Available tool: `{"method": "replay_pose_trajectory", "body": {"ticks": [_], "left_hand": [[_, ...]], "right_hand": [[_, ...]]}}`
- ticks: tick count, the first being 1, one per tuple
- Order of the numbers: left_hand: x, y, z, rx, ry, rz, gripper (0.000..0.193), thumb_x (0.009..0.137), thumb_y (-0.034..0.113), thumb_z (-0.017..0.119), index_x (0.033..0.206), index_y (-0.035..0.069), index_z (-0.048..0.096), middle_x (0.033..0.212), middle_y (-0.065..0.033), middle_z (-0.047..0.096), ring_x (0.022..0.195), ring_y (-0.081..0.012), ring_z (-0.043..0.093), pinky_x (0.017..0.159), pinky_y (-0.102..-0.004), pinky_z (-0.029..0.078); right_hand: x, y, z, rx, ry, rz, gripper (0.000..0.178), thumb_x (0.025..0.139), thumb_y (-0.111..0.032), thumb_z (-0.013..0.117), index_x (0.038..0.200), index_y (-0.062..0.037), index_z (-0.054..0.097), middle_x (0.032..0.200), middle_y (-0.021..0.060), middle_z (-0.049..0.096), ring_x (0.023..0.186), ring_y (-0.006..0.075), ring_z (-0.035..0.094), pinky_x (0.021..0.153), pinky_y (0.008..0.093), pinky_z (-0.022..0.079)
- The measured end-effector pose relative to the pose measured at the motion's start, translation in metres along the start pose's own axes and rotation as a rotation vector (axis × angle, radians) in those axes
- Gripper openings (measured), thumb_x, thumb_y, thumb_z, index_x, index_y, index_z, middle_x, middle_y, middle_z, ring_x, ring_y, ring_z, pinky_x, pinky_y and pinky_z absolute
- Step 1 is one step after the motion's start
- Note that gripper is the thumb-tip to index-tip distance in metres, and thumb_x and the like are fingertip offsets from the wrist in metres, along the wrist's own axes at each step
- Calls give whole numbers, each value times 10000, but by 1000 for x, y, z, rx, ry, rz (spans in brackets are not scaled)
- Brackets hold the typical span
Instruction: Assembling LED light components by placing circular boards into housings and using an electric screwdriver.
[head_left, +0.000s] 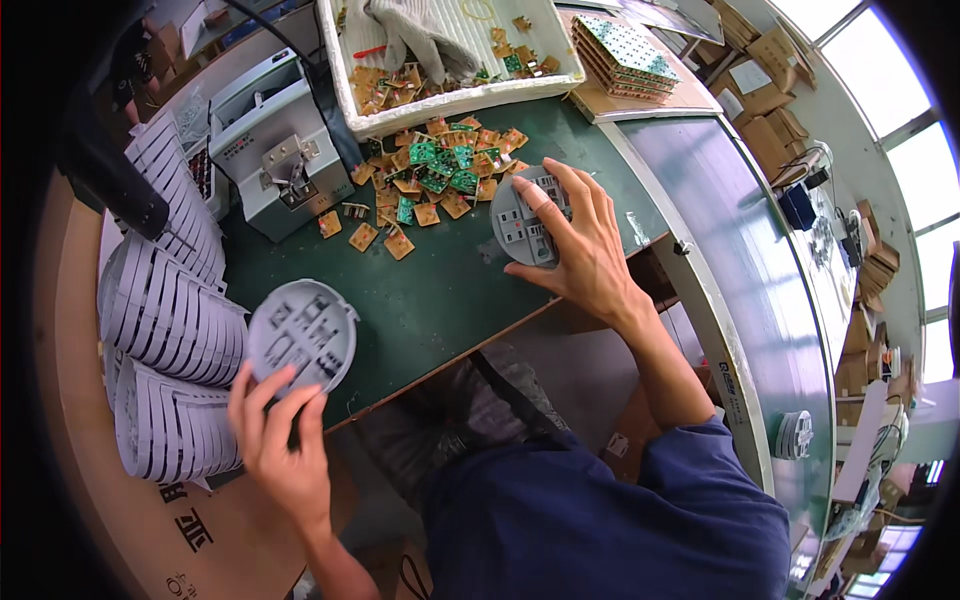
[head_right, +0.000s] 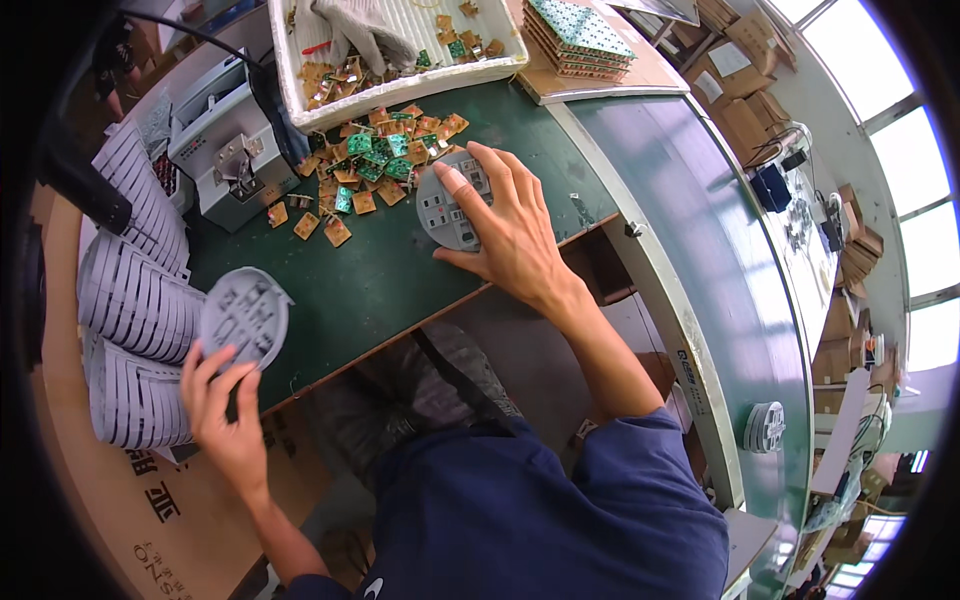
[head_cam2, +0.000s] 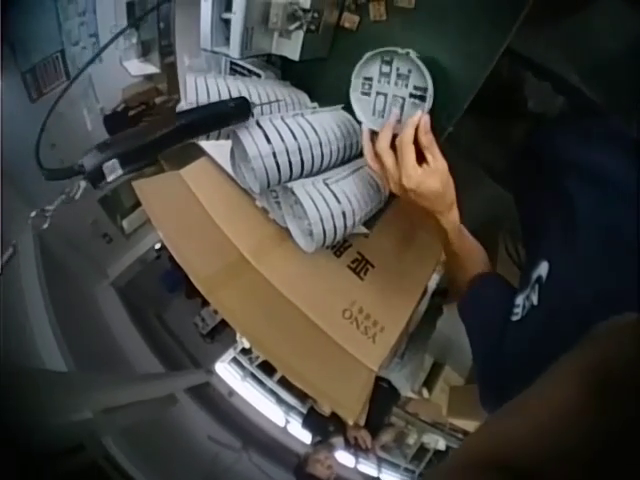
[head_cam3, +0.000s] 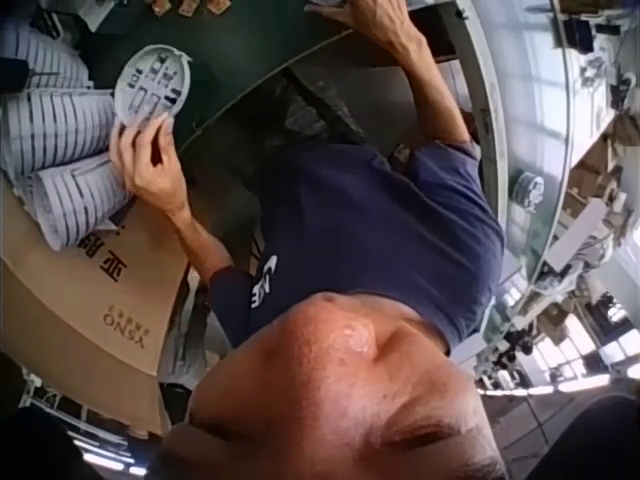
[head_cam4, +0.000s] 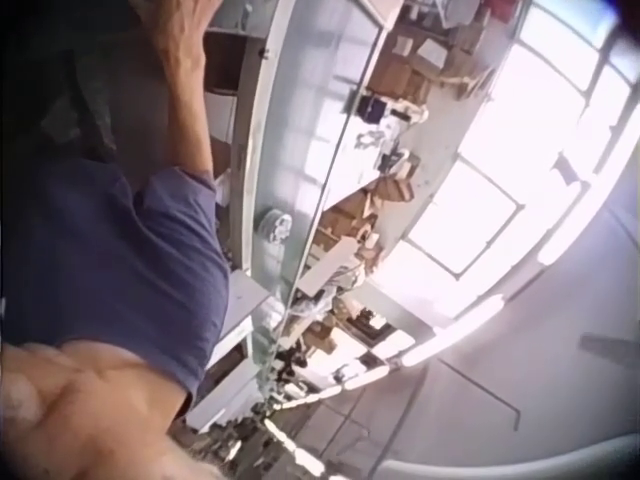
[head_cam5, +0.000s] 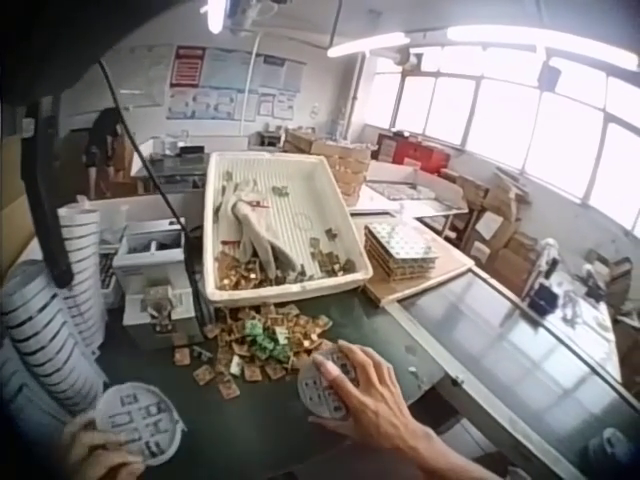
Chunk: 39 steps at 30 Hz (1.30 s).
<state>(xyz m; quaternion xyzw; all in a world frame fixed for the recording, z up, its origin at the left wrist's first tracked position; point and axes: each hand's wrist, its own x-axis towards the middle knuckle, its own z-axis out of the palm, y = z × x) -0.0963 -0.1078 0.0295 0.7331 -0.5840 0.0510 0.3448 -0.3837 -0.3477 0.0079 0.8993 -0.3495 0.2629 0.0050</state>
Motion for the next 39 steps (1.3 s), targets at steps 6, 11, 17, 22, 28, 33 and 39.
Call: {"method": "replay_pose_trajectory", "body": {"ticks": [6, 11, 17, 22, 28, 33, 39], "left_hand": [[4, -9, 62, -146, -46, -49, 98, 882, 102, 790, 972, 70, 769, 1257, -94, 676, 1310, -407, 534, 1062, -490, 459], [5, -6, 74, -159, -41, -46, 142, 887, 134, 797, 1019, 88, 775, 1352, -107, 627, 1351, -413, 496, 1081, -491, 447], [3, -12, 79, -177, 21, -59, 274, 893, 200, 805, 1142, 101, 750, 1425, -146, 570, 1365, -433, 480, 1100, -512, 433], [2, -19, 77, -202, 90, -53, 329, 928, 198, 767, 1229, 81, 708, 1437, -167, 558, 1367, -431, 485, 1109, -514, 424], [0, -21, 76, -257, 110, -83, 296, 952, 172, 734, 1229, 73, 706, 1412, -173, 565, 1348, -439, 500, 1097, -518, 437], [-1, -22, 78, -269, 134, -67, 292, 949, 164, 735, 1225, 75, 707, 1403, -171, 569, 1334, -439, 516, 1089, -512, 450], [-1, -22, 78, -306, 151, -96, 271, 959, 132, 707, 1224, 76, 705, 1409, -156, 591, 1344, -407, 529, 1090, -487, 449]], "right_hand": [[-1, 78, 2, 128, -115, 148, 994, 682, -334, 941, 1543, -152, 479, 1546, 213, 418, 1416, 411, 409, 1183, 488, 362], [7, 90, -7, -142, -86, 89, 865, 740, -323, 912, 1491, -122, 530, 1460, 197, 548, 1326, 377, 514, 1135, 465, 407], [41, -11, 29, 295, -101, -74, 389, 909, -303, 778, 1218, -87, 685, 961, 90, 724, 964, 303, 667, 873, 424, 519], [65, -66, 70, 269, -135, 92, 335, 927, -296, 766, 1174, -80, 701, 942, 87, 695, 874, 285, 682, 759, 406, 542], [73, -74, 83, 269, -90, 42, 348, 922, -308, 758, 1217, -135, 697, 922, 94, 673, 861, 323, 687, 691, 435, 545], [75, -78, 82, 343, -26, 64, 307, 924, -284, 753, 1211, -177, 724, 951, 89, 662, 908, 315, 673, 711, 434, 545], [100, -65, 81, 206, -217, -145, 287, 927, -245, 750, 1206, -182, 761, 1018, 90, 650, 963, 295, 614, 820, 402, 518]]}}
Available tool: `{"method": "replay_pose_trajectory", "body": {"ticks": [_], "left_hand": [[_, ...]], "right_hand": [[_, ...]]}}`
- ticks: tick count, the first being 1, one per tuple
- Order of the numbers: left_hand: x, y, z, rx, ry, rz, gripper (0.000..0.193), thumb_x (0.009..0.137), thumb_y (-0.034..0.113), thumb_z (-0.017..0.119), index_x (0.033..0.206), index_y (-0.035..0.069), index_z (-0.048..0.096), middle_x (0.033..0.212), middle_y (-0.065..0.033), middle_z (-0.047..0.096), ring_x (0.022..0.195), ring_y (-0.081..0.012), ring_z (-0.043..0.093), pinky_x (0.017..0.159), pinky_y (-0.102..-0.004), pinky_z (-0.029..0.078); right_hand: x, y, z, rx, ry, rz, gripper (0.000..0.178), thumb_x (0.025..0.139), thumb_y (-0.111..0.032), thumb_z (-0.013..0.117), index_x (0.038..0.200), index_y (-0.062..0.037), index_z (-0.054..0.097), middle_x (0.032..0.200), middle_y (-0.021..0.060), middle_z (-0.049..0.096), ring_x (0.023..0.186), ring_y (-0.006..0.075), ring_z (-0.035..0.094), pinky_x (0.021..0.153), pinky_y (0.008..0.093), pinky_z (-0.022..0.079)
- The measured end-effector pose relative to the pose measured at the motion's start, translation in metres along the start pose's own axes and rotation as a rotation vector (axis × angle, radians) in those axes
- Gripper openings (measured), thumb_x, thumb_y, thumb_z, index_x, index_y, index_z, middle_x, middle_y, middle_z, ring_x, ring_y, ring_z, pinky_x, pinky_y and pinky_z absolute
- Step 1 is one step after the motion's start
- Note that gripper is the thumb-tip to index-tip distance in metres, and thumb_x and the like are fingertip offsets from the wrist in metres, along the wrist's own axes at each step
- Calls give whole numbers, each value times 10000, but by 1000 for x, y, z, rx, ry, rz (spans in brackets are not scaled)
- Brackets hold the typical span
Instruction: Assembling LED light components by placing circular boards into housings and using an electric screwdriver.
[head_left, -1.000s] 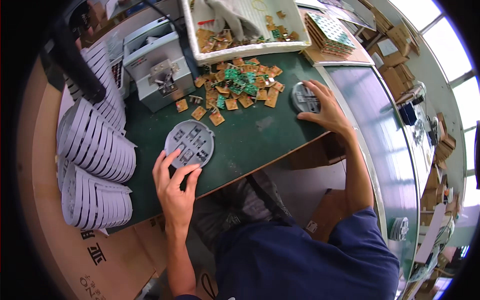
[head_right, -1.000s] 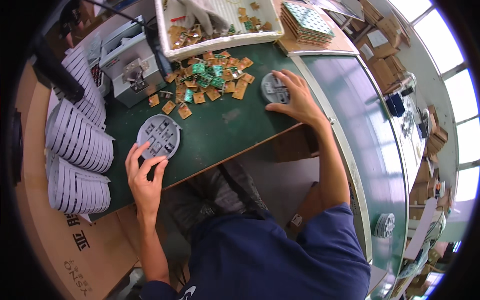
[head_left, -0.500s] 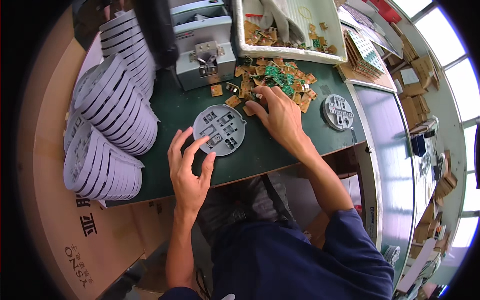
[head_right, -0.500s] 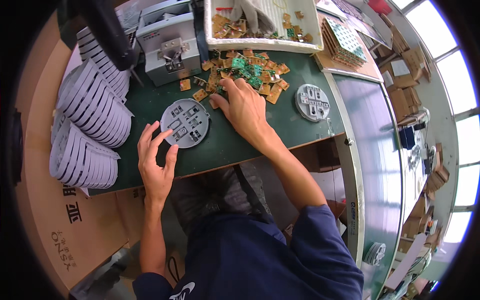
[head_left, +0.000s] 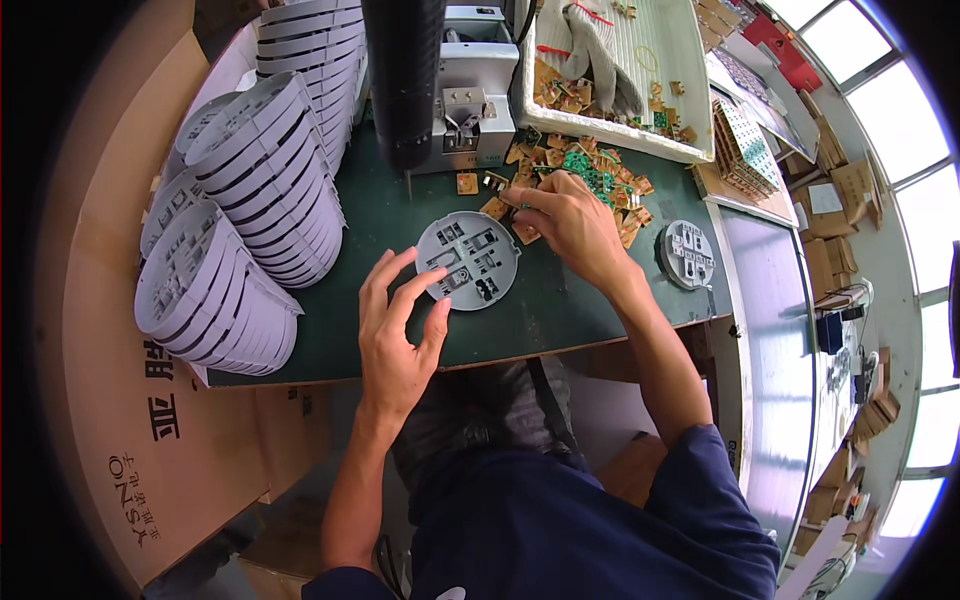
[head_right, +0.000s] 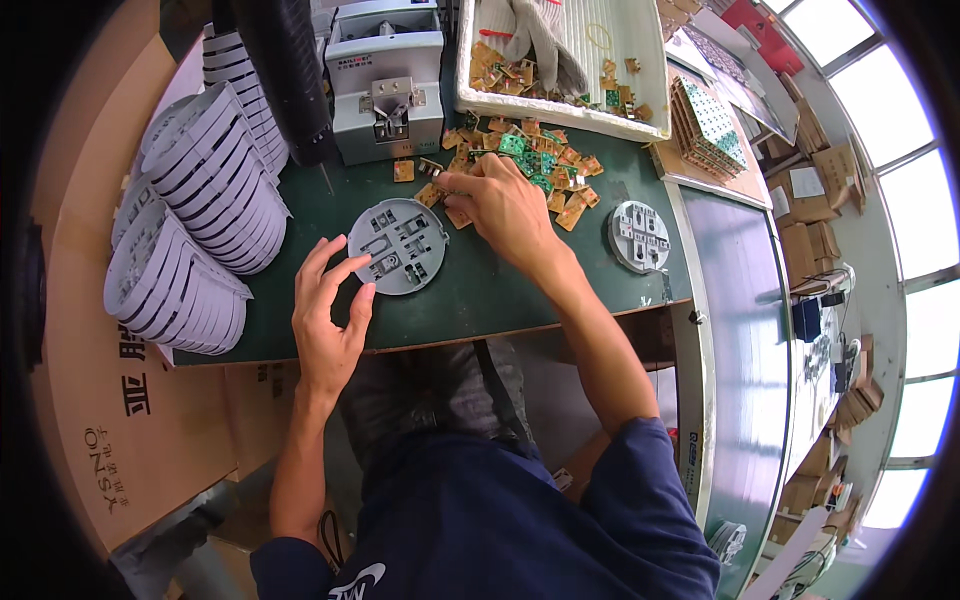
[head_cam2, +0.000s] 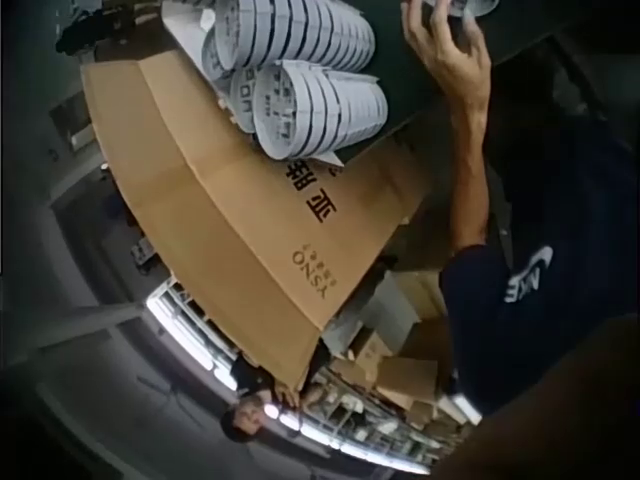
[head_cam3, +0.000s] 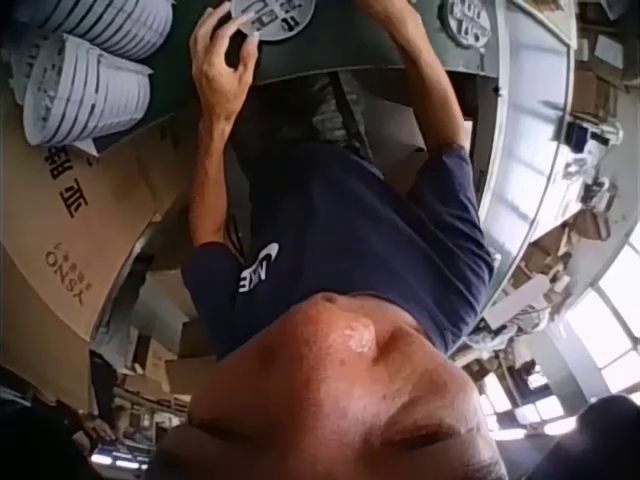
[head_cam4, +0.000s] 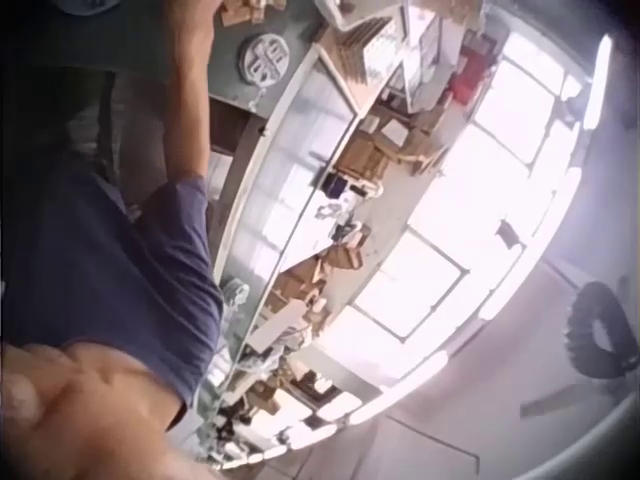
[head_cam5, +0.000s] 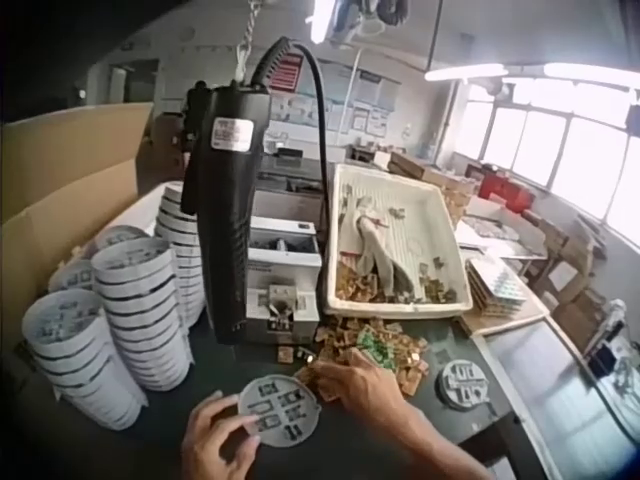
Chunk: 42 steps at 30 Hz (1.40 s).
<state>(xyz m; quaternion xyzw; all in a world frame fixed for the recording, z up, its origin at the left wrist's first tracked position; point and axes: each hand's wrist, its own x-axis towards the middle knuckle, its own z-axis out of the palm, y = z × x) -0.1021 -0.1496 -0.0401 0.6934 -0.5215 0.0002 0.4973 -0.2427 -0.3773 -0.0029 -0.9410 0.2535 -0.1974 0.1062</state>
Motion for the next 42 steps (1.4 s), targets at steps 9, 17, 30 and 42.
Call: {"method": "replay_pose_trajectory", "body": {"ticks": [9, 17, 30, 42], "left_hand": [[30, 24, -3, -93, 90, 25, 219, 950, 89, 720, 1165, 46, 727, 1255, -136, 698, 1205, -325, 651, 1017, -404, 511], [62, 46, 11, -301, 39, -80, 145, 953, 78, 734, 1071, -5, 748, 1075, -95, 763, 972, -194, 735, 862, -319, 567], [53, 56, 6, -545, -15, -227, 153, 943, 135, 757, 1038, 16, 739, 978, -103, 769, 907, -196, 753, 831, -316, 582], [47, 52, 4, -621, -63, -319, 170, 959, 153, 739, 1047, 7, 742, 987, -98, 780, 906, -182, 749, 854, -328, 589]], "right_hand": [[-4, -7, -14, 400, 45, -16, 224, 978, -123, 701, 1193, -71, 737, 1162, 91, 717, 1020, 212, 682, 899, 334, 528], [-27, -46, -35, 1019, -88, 175, 211, 1022, -65, 668, 1206, 36, 650, 1161, 73, 713, 1094, 132, 661, 971, 281, 535], [-37, -50, -32, 1214, -97, 170, 296, 969, -21, 719, 1257, 33, 679, 1159, 82, 739, 1080, 135, 682, 997, 307, 549], [-42, -40, -18, 1294, -140, 188, 285, 961, -35, 732, 1240, 13, 703, 1184, 87, 736, 1084, 151, 690, 1015, 324, 552]]}}
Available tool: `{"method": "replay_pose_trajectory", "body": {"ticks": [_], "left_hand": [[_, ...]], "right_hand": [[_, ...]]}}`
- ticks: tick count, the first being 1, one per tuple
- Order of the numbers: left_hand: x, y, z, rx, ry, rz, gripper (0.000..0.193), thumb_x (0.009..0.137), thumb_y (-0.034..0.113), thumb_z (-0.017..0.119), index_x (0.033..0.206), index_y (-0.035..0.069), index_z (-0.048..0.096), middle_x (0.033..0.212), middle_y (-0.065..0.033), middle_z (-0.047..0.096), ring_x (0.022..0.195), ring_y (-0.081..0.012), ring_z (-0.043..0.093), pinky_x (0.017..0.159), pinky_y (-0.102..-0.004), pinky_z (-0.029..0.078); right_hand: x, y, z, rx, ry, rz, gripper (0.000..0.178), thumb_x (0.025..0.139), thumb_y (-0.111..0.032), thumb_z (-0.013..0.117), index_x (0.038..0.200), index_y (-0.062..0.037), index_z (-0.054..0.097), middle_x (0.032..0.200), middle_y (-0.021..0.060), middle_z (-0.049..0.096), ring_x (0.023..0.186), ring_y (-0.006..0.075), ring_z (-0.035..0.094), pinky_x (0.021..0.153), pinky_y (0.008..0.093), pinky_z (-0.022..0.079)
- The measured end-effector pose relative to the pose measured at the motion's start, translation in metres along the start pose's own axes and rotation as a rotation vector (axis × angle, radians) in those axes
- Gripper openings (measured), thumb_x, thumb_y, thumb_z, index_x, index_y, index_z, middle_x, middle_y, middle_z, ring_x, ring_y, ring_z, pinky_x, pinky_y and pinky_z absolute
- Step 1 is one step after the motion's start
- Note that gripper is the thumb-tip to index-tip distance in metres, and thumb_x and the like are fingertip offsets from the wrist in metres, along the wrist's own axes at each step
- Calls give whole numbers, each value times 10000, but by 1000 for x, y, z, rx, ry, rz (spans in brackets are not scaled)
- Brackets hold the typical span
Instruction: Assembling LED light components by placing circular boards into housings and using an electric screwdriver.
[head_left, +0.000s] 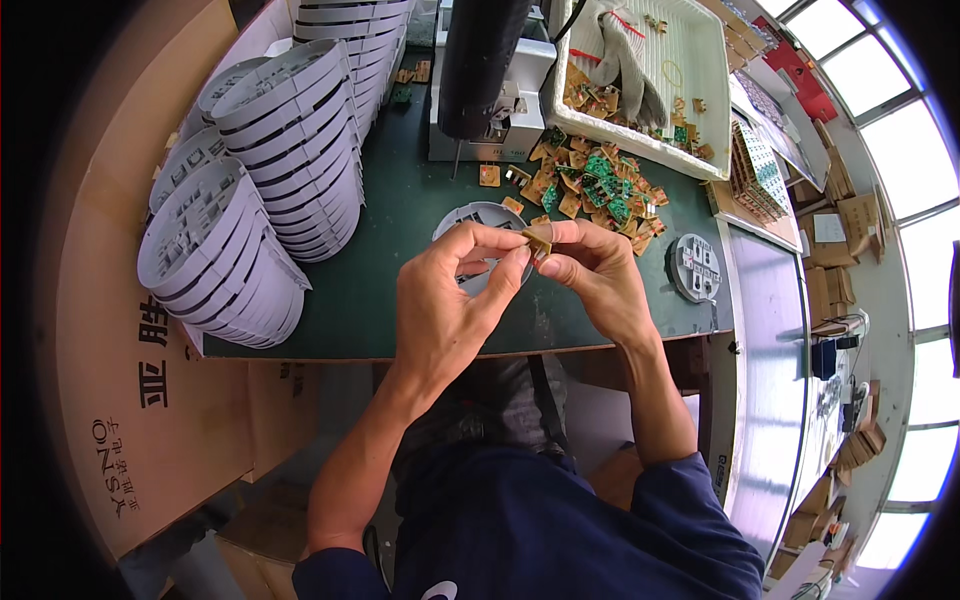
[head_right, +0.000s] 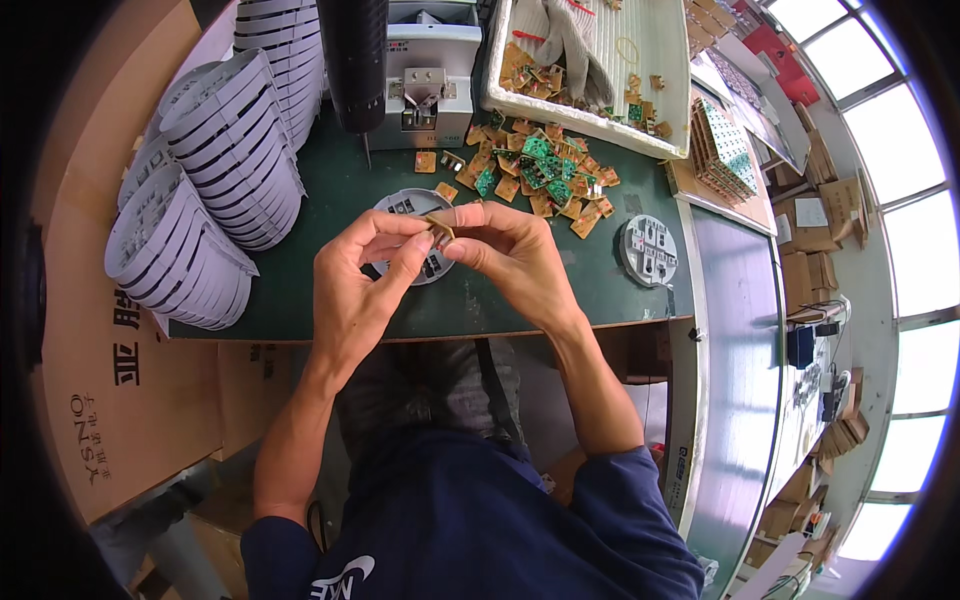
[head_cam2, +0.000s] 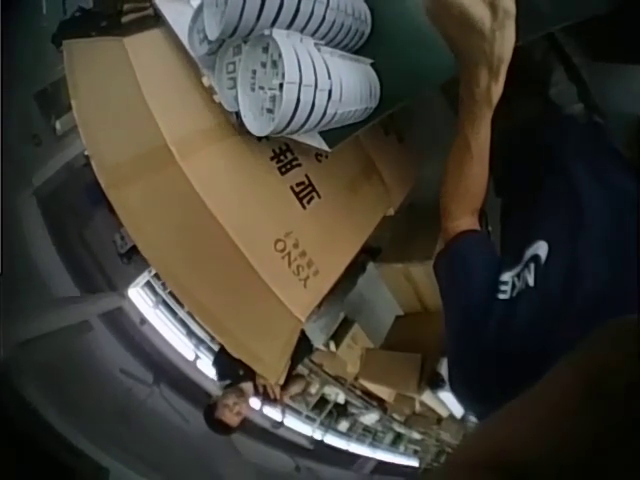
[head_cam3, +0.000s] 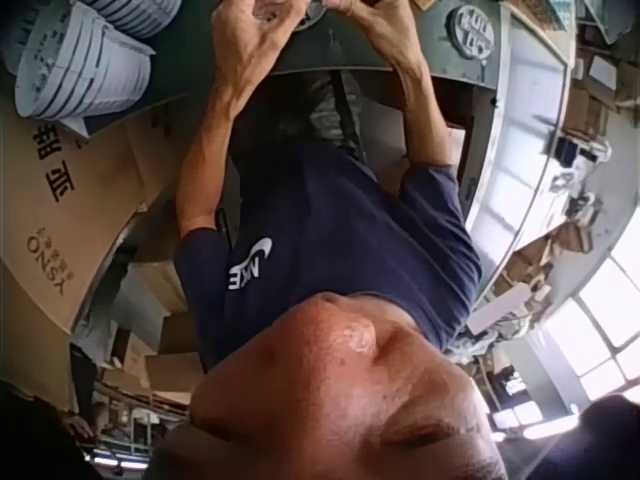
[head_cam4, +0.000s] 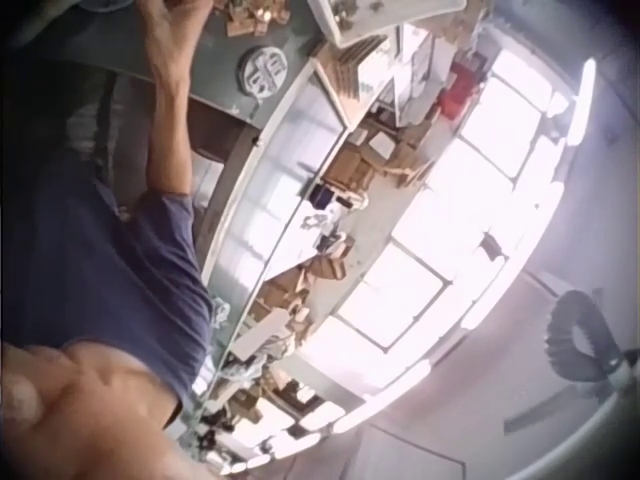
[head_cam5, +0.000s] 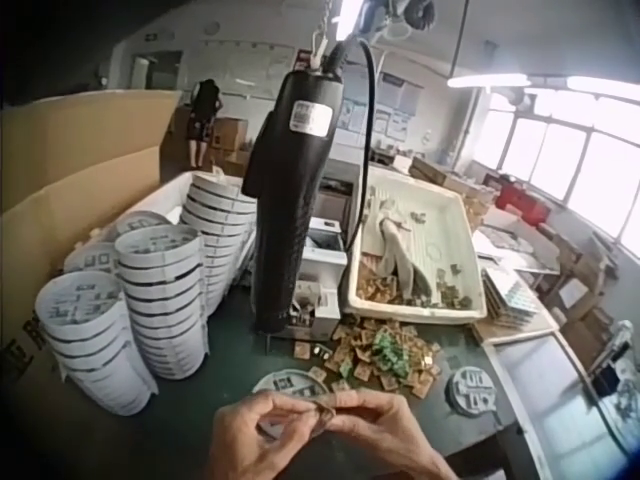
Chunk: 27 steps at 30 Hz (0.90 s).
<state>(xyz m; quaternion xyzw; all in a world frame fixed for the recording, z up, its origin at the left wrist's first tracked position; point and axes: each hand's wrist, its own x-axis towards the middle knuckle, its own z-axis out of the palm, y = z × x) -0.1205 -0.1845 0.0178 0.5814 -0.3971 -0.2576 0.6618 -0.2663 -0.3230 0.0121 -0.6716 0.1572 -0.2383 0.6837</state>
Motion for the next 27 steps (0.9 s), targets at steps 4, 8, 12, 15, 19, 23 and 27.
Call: {"method": "replay_pose_trajectory", "body": {"ticks": [4, 8, 12, 15, 19, 23, 27], "left_hand": [[2, -1, 1, -3, 14, 15, 156, 957, 136, 742, 1060, 19, 748, 1026, -90, 774, 935, -183, 744, 855, -327, 591], [2, -5, 1, -2, 25, 131, 144, 949, 108, 750, 1073, 37, 754, 1075, -73, 764, 964, -181, 736, 851, -332, 594], [-2, -7, -1, 34, -13, 133, 137, 960, 70, 731, 1068, -14, 731, 1104, -79, 747, 993, -172, 722, 869, -308, 586], [-4, -10, -1, 172, 19, 215, 127, 937, 59, 748, 1043, -10, 740, 1099, -92, 750, 973, -174, 724, 857, -305, 585], [-8, -11, -1, 280, 64, 273, 119, 919, 43, 755, 1026, -8, 748, 1080, -102, 752, 930, -180, 728, 829, -297, 584], [-12, -17, -5, 270, 32, 209, 243, 905, 124, 795, 1112, 10, 735, 1128, -108, 741, 980, -214, 718, 881, -331, 572], [-8, -18, -20, 319, -32, 172, 578, 856, 279, 857, 1322, 18, 637, 1310, -158, 656, 1167, -296, 651, 1000, -412, 527]], "right_hand": [[0, 1, 1, 211, -43, 51, 310, 963, -80, 743, 1255, 15, 699, 1177, 83, 731, 1080, 169, 696, 1030, 340, 552], [-1, 7, 2, 341, -43, 54, 359, 958, -124, 757, 1283, 11, 685, 1193, 83, 719, 1091, 185, 691, 1053, 362, 544], [-1, 12, 4, 474, -14, 85, 394, 949, -120, 767, 1311, 2, 671, 1218, 87, 709, 1108, 187, 683, 1065, 371, 533], [-2, 18, 4, 462, -27, 92, 397, 948, -111, 766, 1316, -3, 665, 1236, 91, 703, 1107, 188, 681, 1060, 368, 531], [-4, 19, 8, 420, -19, 109, 371, 947, -95, 763, 1296, -6, 675, 1208, 85, 711, 1088, 180, 683, 1045, 347, 534], [-6, 22, 9, 398, -11, 131, 345, 949, -96, 763, 1269, 2, 678, 1172, 72, 718, 1083, 172, 684, 1029, 338, 536], [6, 10, -1, 97, 23, 53, 335, 935, -84, 767, 1245, 10, 683, 1134, 69, 728, 1075, 156, 685, 1006, 321, 535]]}}
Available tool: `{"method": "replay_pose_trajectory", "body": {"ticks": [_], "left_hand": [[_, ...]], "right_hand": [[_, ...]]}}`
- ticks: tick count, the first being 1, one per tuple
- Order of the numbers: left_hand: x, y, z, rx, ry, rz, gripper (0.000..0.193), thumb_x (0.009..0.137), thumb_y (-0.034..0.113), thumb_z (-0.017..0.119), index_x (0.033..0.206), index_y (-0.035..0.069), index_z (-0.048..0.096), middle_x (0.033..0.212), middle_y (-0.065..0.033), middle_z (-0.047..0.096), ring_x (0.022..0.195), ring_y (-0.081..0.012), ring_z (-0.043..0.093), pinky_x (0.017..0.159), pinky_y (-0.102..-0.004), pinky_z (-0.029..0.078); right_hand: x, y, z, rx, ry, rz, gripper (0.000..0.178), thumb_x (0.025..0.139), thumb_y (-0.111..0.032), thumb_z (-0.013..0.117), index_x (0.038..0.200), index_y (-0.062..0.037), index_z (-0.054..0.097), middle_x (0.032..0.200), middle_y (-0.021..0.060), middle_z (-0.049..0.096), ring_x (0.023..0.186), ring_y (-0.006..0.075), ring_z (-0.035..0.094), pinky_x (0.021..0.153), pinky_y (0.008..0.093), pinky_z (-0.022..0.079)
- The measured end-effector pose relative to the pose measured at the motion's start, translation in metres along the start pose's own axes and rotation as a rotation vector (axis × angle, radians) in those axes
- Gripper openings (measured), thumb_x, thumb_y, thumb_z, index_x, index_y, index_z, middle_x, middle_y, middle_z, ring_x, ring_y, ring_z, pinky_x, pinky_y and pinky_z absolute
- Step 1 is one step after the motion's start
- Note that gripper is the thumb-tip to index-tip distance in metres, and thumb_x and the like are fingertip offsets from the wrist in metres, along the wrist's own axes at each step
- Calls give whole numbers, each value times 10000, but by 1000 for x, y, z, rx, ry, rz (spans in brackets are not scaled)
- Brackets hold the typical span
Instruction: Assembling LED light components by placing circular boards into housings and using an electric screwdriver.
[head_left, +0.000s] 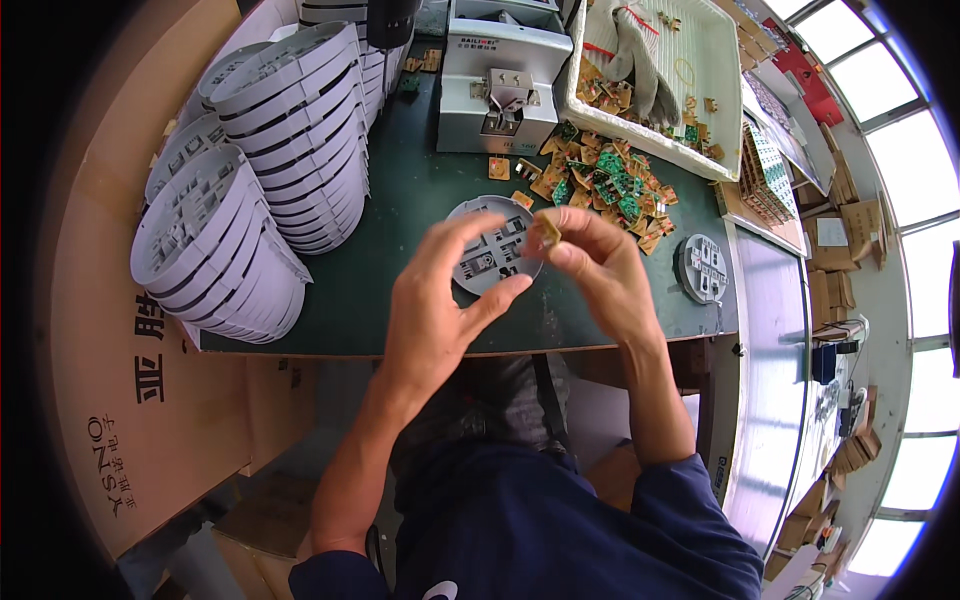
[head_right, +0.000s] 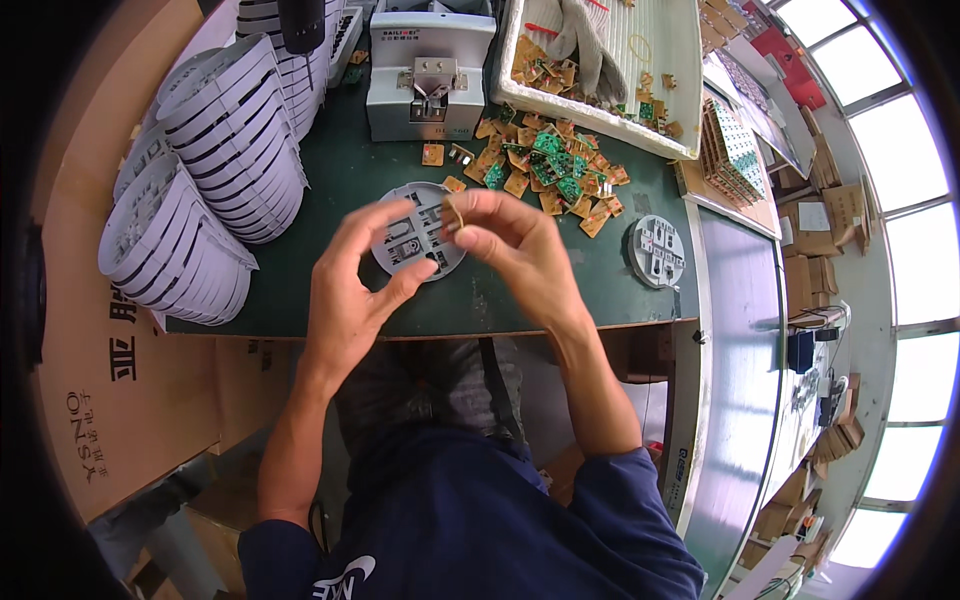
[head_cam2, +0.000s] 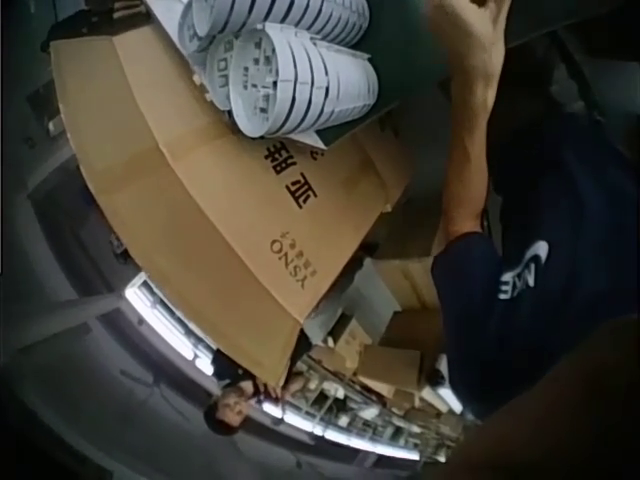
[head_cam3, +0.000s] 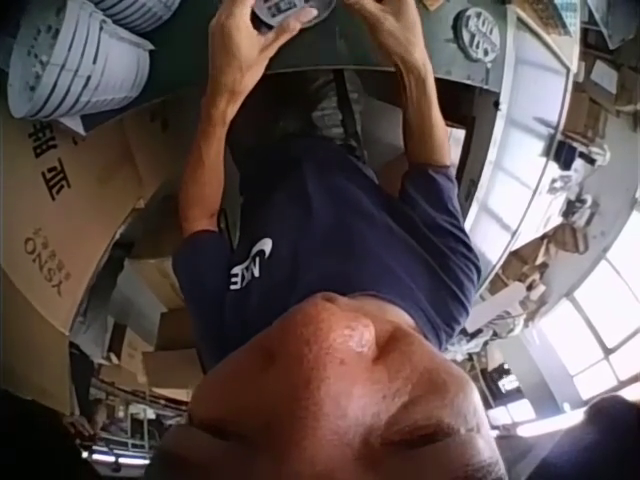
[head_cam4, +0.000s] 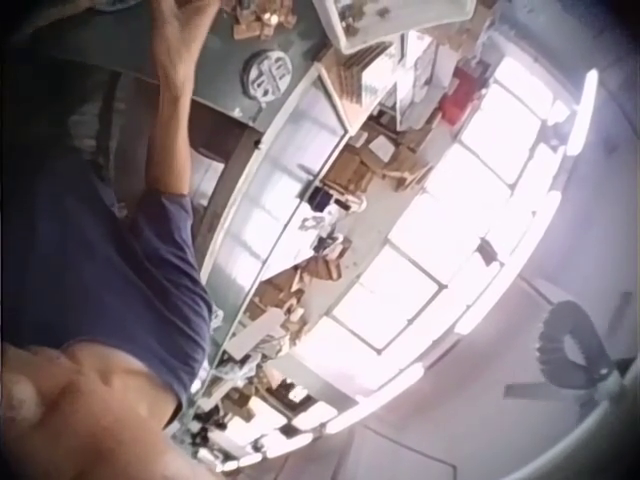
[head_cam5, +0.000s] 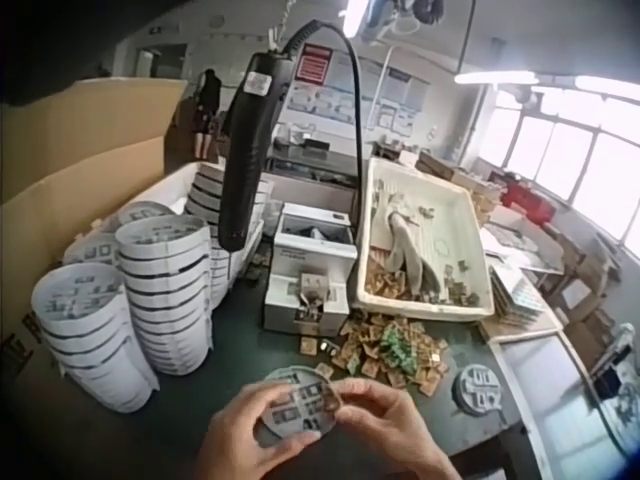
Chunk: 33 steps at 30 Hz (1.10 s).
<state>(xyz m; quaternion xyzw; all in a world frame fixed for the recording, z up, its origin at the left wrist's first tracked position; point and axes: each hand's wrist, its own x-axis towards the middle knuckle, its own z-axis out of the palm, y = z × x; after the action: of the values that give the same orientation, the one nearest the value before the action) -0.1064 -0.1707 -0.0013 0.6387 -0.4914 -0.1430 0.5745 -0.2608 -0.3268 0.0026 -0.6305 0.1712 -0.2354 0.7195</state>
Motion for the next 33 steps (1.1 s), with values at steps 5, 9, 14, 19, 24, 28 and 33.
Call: {"method": "replay_pose_trajectory", "body": {"ticks": [5, 9, 14, 19, 24, 28, 33], "left_hand": [[-4, -24, 8, 406, 45, 60, 950, 773, 421, 904, 1487, -16, 456, 1458, -227, 512, 1322, -378, 521, 1110, -483, 434], [-8, -30, 24, 527, 30, 40, 1109, 713, 431, 937, 1520, -68, 363, 1493, -273, 439, 1363, -426, 457, 1143, -505, 394], [-5, -36, 21, 468, 13, 11, 1114, 684, 393, 954, 1513, -71, 372, 1457, -275, 480, 1361, -427, 461, 1158, -503, 381], [-6, -34, 15, 429, -1, 26, 1094, 673, 364, 960, 1515, -39, 389, 1450, -264, 500, 1374, -422, 458, 1160, -504, 388], [-7, -38, 13, 435, -6, 55, 1025, 687, 392, 947, 1476, -20, 439, 1472, -242, 499, 1395, -412, 452, 1164, -503, 389], [-9, -43, 13, 505, -6, 104, 955, 721, 456, 912, 1429, -18, 481, 1482, -232, 499, 1393, -412, 463, 1159, -508, 395], [-7, -45, 11, 576, -27, 156, 932, 757, 522, 866, 1397, -40, 486, 1458, -240, 489, 1351, -410, 480, 1135, -511, 414]], "right_hand": [[30, -15, 9, -653, 109, -133, 325, 907, -97, 782, 1205, -1, 695, 1163, 87, 721, 1035, 208, 688, 966, 364, 549], [53, -5, 15, -1010, -29, -277, 322, 876, -83, 779, 1180, -11, 702, 1099, 122, 714, 1020, 274, 685, 915, 384, 546], [61, 3, 18, -1161, -104, -430, 304, 845, -74, 779, 1139, -31, 715, 1067, 151, 697, 1027, 352, 654, 886, 432, 537], [61, 3, 20, -1186, -132, -416, 303, 841, -73, 777, 1133, -29, 712, 1063, 148, 697, 1026, 367, 648, 894, 448, 534], [50, -4, 23, -1201, -136, -406, 335, 846, -54, 762, 1175, -33, 701, 1146, 154, 692, 1088, 364, 642, 943, 444, 528], [33, 3, 18, -1461, -157, -536, 392, 839, -26, 748, 1227, -50, 693, 1279, 164, 657, 1217, 383, 601, 1029, 446, 508], [34, -15, 23, -1598, -169, -526, 398, 860, -33, 745, 1253, -54, 691, 1379, 159, 610, 1327, 401, 538, 1101, 439, 476]]}}
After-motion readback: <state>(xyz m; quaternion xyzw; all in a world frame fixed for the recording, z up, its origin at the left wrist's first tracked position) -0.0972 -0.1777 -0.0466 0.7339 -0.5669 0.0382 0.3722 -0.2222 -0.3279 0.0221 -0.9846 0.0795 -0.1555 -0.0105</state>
